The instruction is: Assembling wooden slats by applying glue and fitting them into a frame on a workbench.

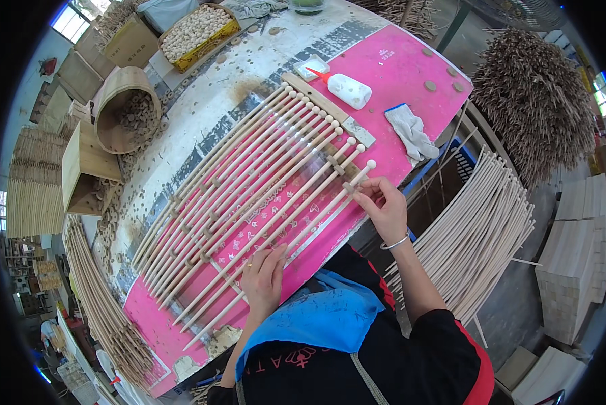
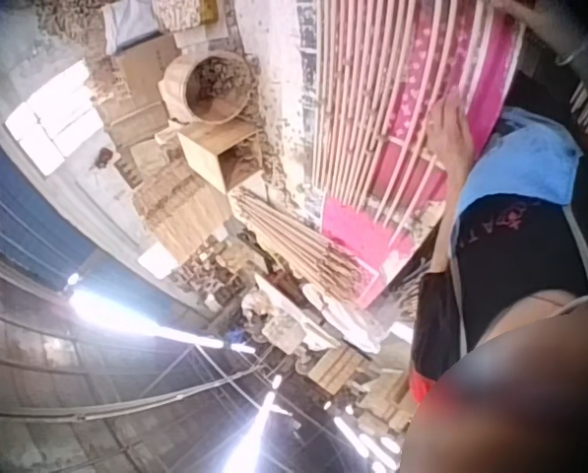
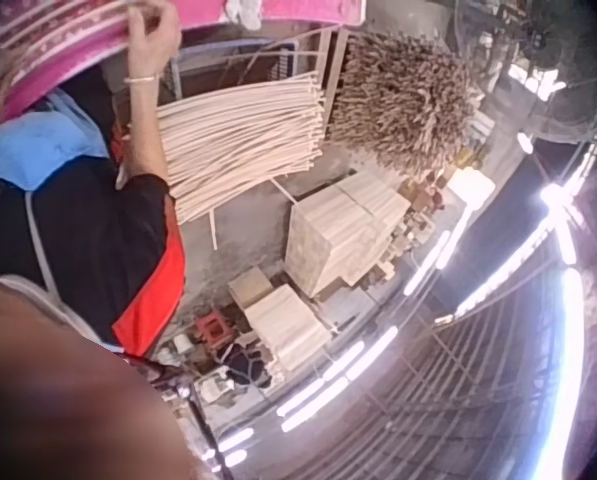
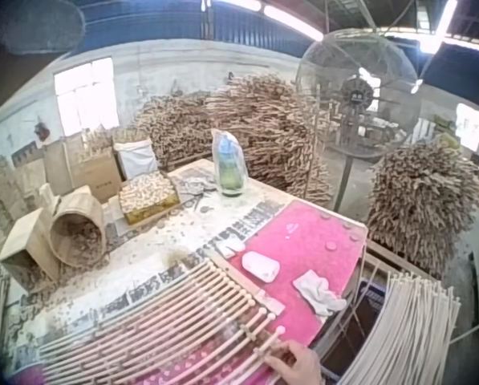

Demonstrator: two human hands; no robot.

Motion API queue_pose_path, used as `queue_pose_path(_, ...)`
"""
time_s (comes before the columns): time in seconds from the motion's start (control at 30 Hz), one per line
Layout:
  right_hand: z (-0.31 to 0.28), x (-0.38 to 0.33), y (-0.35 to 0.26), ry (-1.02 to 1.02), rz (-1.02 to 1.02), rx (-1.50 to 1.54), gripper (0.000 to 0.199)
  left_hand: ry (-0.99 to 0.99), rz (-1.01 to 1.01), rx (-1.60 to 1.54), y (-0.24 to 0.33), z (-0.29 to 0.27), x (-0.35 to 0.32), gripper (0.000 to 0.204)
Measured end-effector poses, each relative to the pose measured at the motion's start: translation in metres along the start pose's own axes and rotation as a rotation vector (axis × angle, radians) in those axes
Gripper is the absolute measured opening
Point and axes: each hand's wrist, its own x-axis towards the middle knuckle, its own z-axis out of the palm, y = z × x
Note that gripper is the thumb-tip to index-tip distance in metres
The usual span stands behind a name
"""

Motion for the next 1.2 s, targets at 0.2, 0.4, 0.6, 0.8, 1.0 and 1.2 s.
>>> queue_pose_path(0.2, 0.009, 0.012, 0.006, 0.067, -0.276, -0.218, 0.023, -0.028, 0.012, 0.076, 0.006, 0.012, 0.012, 0.030)
queue_pose_path(0.4, 0.014, 0.018, 0.021, 0.076, -0.234, -0.193, 0.018, -0.040, 0.037, 0.121, 0.005, 0.019, 0.015, 0.029)
queue_pose_path(0.6, 0.020, 0.022, 0.016, 0.100, -0.224, -0.196, 0.014, -0.073, -0.008, 0.154, 0.004, 0.020, 0.013, 0.031)
queue_pose_path(0.8, 0.023, 0.025, 0.019, 0.116, -0.221, -0.195, 0.014, -0.073, 0.048, 0.237, 0.000, 0.022, 0.015, 0.030)
queue_pose_path(1.0, 0.023, 0.026, 0.021, 0.121, -0.272, -0.237, 0.014, -0.087, 0.051, 0.257, -0.004, 0.025, 0.014, 0.030)
queue_pose_path(1.2, 0.023, 0.026, 0.018, 0.144, -0.264, -0.214, 0.015, -0.085, 0.062, 0.260, -0.001, 0.025, 0.018, 0.029)
